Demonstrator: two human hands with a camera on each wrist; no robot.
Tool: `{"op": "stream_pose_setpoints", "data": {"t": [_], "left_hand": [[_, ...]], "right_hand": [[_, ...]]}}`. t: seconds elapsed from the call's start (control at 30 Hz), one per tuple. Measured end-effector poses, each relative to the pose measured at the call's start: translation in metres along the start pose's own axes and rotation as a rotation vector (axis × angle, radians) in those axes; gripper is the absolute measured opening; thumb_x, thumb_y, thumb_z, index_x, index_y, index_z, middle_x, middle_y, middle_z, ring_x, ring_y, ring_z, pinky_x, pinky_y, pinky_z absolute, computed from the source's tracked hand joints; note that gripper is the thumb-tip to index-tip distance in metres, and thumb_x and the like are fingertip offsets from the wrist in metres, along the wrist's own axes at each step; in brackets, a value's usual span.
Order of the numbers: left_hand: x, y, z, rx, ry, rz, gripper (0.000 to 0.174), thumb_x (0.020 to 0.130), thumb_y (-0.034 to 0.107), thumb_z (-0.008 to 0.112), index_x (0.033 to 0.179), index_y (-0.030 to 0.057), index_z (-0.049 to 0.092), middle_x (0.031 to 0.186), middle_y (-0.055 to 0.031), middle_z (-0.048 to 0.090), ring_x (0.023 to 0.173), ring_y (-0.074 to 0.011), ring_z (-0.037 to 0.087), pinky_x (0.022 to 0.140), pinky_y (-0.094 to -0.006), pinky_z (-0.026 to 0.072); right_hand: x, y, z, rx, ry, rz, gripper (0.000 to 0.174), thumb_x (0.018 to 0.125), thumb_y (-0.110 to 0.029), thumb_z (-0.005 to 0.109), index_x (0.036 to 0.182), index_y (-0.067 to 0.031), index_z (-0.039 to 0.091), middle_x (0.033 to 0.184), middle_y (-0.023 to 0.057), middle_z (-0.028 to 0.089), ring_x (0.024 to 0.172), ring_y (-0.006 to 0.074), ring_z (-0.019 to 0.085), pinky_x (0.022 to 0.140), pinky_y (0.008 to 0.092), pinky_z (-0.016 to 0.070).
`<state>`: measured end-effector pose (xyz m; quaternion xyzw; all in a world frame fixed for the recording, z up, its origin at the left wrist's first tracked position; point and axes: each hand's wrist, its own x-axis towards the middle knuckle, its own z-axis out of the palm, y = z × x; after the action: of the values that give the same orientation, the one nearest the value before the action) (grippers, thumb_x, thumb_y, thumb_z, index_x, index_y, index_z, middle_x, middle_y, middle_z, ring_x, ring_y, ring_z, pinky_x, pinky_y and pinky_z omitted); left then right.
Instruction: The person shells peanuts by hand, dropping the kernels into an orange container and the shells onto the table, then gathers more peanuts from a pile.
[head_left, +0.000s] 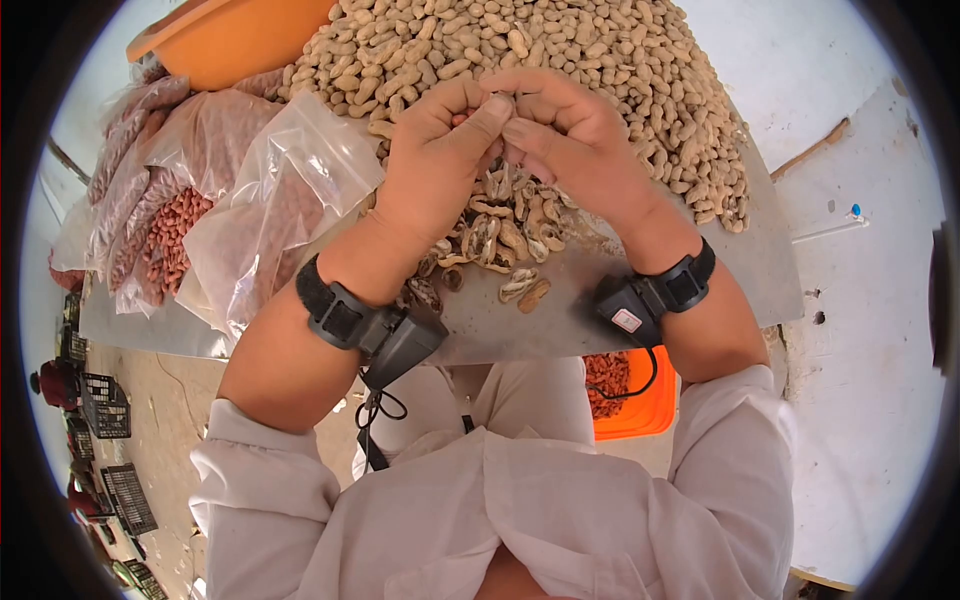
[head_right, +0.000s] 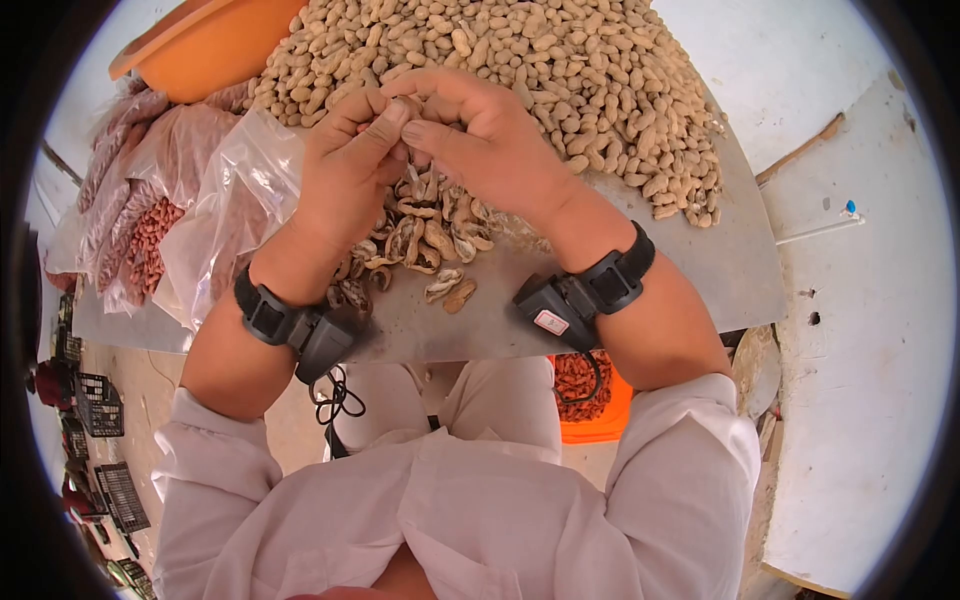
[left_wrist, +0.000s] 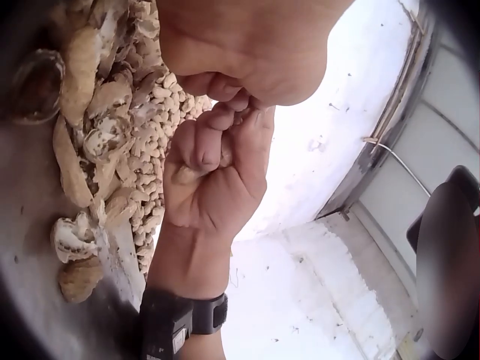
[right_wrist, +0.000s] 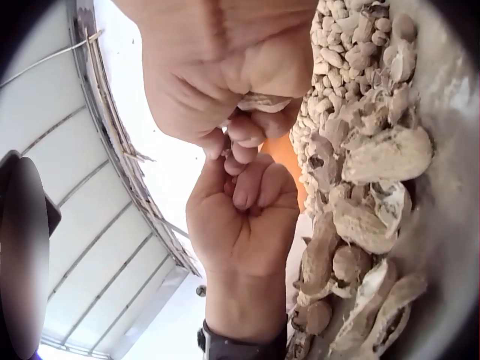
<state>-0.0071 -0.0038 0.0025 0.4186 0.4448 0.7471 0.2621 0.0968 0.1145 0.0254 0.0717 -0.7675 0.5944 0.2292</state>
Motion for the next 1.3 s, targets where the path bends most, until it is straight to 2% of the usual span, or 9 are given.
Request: {"op": "stream_pose_setpoints", "data": {"t": [0.17, 0.37, 0.47, 0.57, 0.67, 0.77, 0.87, 1.07, 1.3], "left_hand": [[-0.001, -0.004, 0.005, -0.014, 0.088, 0.016, 0.016, 0.091, 0.018, 0.054, 0.089, 0.0023, 0.059, 0.067, 0.0028, 0.051, 0.057, -0.0035, 0.042, 0.049, -0.0180, 0.0335], [0.001, -0.006, 0.005, 0.002, 0.109, 0.015, 0.017, 0.091, 0.017, 0.054, 0.088, 0.0014, 0.059, 0.068, 0.0021, 0.052, 0.059, -0.0047, 0.044, 0.051, -0.0193, 0.0363], [0.000, -0.005, 0.008, -0.036, 0.140, -0.007, 0.016, 0.090, 0.015, 0.054, 0.088, 0.0010, 0.060, 0.068, 0.0021, 0.052, 0.059, -0.0046, 0.044, 0.051, -0.0191, 0.0358], [-0.001, -0.005, 0.008, -0.083, 0.127, -0.021, 0.014, 0.090, 0.014, 0.054, 0.088, 0.0011, 0.060, 0.068, 0.0023, 0.052, 0.059, -0.0047, 0.043, 0.051, -0.0190, 0.0352], [-0.001, -0.004, 0.010, -0.119, 0.153, -0.037, 0.013, 0.089, 0.013, 0.054, 0.088, 0.0014, 0.060, 0.069, 0.0023, 0.052, 0.059, -0.0049, 0.043, 0.051, -0.0189, 0.0348], [-0.002, -0.004, 0.011, -0.136, 0.161, -0.039, 0.012, 0.089, 0.012, 0.054, 0.088, 0.0015, 0.060, 0.070, 0.0020, 0.052, 0.060, -0.0049, 0.043, 0.051, -0.0187, 0.0350], [-0.002, -0.005, 0.012, -0.135, 0.158, -0.048, 0.012, 0.092, 0.012, 0.049, 0.088, 0.0059, 0.059, 0.071, 0.0039, 0.052, 0.058, -0.0028, 0.042, 0.049, -0.0159, 0.0310], [-0.001, -0.004, 0.014, -0.222, 0.194, -0.058, 0.013, 0.091, 0.011, 0.051, 0.087, 0.0016, 0.059, 0.069, 0.0008, 0.053, 0.058, -0.0055, 0.044, 0.050, -0.0180, 0.0350], [0.001, -0.007, 0.008, -0.177, 0.126, -0.007, 0.016, 0.093, 0.014, 0.049, 0.087, 0.0024, 0.059, 0.066, 0.0000, 0.055, 0.054, -0.0042, 0.045, 0.048, -0.0180, 0.0341]], "right_hand": [[-0.001, 0.016, 0.010, -0.035, 0.086, -0.063, 0.029, 0.091, -0.006, 0.050, 0.120, -0.0032, 0.045, 0.091, 0.0040, 0.061, 0.069, 0.0034, 0.050, 0.056, 0.0170, 0.0404], [-0.003, 0.011, 0.019, -0.070, 0.228, -0.035, 0.026, 0.085, -0.007, 0.054, 0.110, -0.0006, 0.050, 0.082, 0.0092, 0.065, 0.068, 0.0103, 0.056, 0.063, 0.0245, 0.0461], [-0.005, 0.013, 0.016, -0.164, 0.165, -0.030, 0.027, 0.091, -0.005, 0.050, 0.117, -0.0015, 0.045, 0.096, 0.0039, 0.061, 0.075, 0.0054, 0.053, 0.061, 0.0179, 0.0439], [-0.004, 0.021, 0.019, -0.185, 0.215, -0.090, 0.026, 0.091, -0.004, 0.050, 0.117, -0.0006, 0.045, 0.095, 0.0041, 0.061, 0.074, 0.0048, 0.053, 0.060, 0.0178, 0.0437], [-0.004, 0.023, 0.020, -0.130, 0.271, -0.079, 0.028, 0.085, -0.009, 0.054, 0.110, 0.0008, 0.050, 0.094, 0.0141, 0.064, 0.089, 0.0161, 0.062, 0.074, 0.0279, 0.0478], [-0.004, 0.025, 0.022, -0.081, 0.283, -0.087, 0.028, 0.085, -0.008, 0.054, 0.111, 0.0010, 0.050, 0.094, 0.0142, 0.064, 0.087, 0.0152, 0.062, 0.074, 0.0277, 0.0478], [-0.005, 0.018, 0.022, -0.099, 0.269, -0.054, 0.026, 0.085, -0.007, 0.053, 0.109, 0.0010, 0.049, 0.090, 0.0114, 0.064, 0.081, 0.0127, 0.060, 0.071, 0.0263, 0.0476], [-0.004, 0.014, 0.025, 0.143, 0.266, -0.026, 0.017, 0.087, -0.005, 0.050, 0.103, -0.0017, 0.045, 0.077, 0.0041, 0.057, 0.067, 0.0078, 0.051, 0.058, 0.0216, 0.0434], [-0.002, 0.016, 0.013, 0.377, 0.138, 0.027, 0.016, 0.089, -0.006, 0.051, 0.105, -0.0062, 0.047, 0.078, 0.0047, 0.055, 0.066, 0.0078, 0.051, 0.049, 0.0190, 0.0381]]}}
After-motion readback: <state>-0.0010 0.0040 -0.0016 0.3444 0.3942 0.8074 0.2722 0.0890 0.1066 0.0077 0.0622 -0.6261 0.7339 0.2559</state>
